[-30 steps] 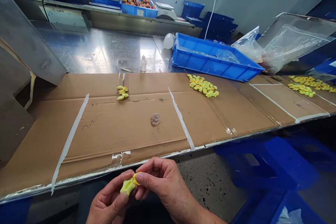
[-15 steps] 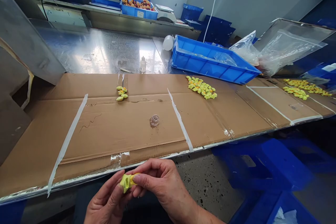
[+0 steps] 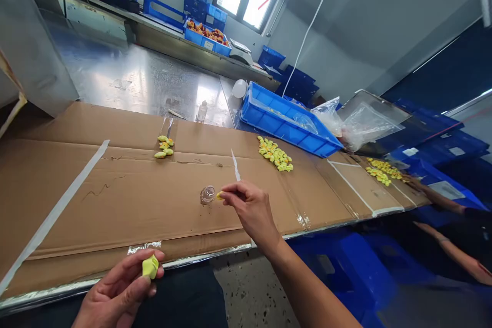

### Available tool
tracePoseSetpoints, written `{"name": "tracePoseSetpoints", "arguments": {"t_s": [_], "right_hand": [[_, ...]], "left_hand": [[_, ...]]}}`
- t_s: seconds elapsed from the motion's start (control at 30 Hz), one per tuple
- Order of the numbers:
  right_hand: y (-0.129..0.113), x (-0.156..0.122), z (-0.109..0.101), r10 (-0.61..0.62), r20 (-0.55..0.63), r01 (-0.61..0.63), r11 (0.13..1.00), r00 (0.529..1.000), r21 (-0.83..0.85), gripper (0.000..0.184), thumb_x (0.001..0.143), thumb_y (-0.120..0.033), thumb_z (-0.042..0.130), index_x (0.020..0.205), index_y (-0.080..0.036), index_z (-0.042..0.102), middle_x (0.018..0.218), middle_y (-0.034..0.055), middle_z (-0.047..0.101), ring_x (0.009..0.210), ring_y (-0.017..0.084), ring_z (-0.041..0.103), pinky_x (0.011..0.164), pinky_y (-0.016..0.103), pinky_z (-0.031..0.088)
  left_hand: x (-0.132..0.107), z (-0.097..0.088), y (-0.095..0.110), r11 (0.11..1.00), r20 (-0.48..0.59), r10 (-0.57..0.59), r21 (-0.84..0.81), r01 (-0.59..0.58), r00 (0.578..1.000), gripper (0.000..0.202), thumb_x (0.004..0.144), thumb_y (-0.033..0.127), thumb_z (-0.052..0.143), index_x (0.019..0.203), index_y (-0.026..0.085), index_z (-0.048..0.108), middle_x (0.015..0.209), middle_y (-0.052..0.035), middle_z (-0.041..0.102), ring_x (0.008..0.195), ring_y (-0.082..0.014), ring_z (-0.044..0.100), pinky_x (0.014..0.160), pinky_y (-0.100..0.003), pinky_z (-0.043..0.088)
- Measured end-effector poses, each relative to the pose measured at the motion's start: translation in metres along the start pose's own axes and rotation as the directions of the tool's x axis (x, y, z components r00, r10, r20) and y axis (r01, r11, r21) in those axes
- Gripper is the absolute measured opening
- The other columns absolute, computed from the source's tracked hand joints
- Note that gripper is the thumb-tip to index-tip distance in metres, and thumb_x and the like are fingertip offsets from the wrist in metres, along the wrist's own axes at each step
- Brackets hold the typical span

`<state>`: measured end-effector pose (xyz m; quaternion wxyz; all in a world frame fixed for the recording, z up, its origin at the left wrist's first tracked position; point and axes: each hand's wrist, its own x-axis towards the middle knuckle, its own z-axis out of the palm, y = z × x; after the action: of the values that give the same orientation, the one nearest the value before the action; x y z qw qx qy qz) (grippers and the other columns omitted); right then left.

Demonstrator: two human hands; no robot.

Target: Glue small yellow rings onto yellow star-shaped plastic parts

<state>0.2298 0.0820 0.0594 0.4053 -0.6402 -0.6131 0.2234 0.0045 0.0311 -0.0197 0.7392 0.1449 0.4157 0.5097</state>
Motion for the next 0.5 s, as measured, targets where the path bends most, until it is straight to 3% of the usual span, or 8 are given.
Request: {"name": "tracePoseSetpoints", "arguments": {"t_s": [0.17, 0.33, 0.5], "right_hand": [[0.001, 0.025, 0.005, -0.131, 0.084, 0.146, 0.964, 0.988, -0.222, 0.010, 0.082, -0.020, 0.063, 0.078, -0.021, 0.073, 0.070, 0.0003, 0.066, 0.062, 0.015, 0.065, 0.062, 0.025, 0.050], [0.001, 0.032, 0.013, -0.203, 0.147, 0.244, 0.896, 0.968, -0.372, 0.014, 0.081, -0.013, 0.065, 0.077, -0.023, 0.073, 0.067, -0.0004, 0.065, 0.064, 0.015, 0.062, 0.060, 0.025, 0.045], [0.004, 0.034, 0.017, -0.242, 0.175, 0.296, 0.845, 0.955, -0.446, 0.013, 0.081, -0.011, 0.066, 0.077, -0.022, 0.072, 0.069, -0.0002, 0.065, 0.064, 0.015, 0.062, 0.059, 0.025, 0.043]], "left_hand": [[-0.001, 0.001, 0.001, 0.999, 0.005, -0.033, -0.019, 0.033, 0.999, 0.036, 0.047, 0.026, 0.090, 0.080, 0.022, 0.077, 0.090, -0.0069, 0.079, 0.075, -0.0199, 0.072, 0.065, -0.018, 0.056], [-0.003, -0.001, 0.002, 0.998, 0.024, -0.048, -0.036, 0.049, 0.999, 0.030, 0.052, 0.027, 0.088, 0.079, 0.021, 0.077, 0.086, -0.0063, 0.078, 0.060, -0.0143, 0.067, 0.052, -0.017, 0.052], [-0.002, -0.005, 0.000, 0.999, 0.076, -0.026, -0.037, 0.029, 0.997, 0.025, 0.056, 0.025, 0.086, 0.079, 0.022, 0.077, 0.090, -0.0061, 0.078, 0.066, -0.0148, 0.067, 0.062, -0.019, 0.054]]}}
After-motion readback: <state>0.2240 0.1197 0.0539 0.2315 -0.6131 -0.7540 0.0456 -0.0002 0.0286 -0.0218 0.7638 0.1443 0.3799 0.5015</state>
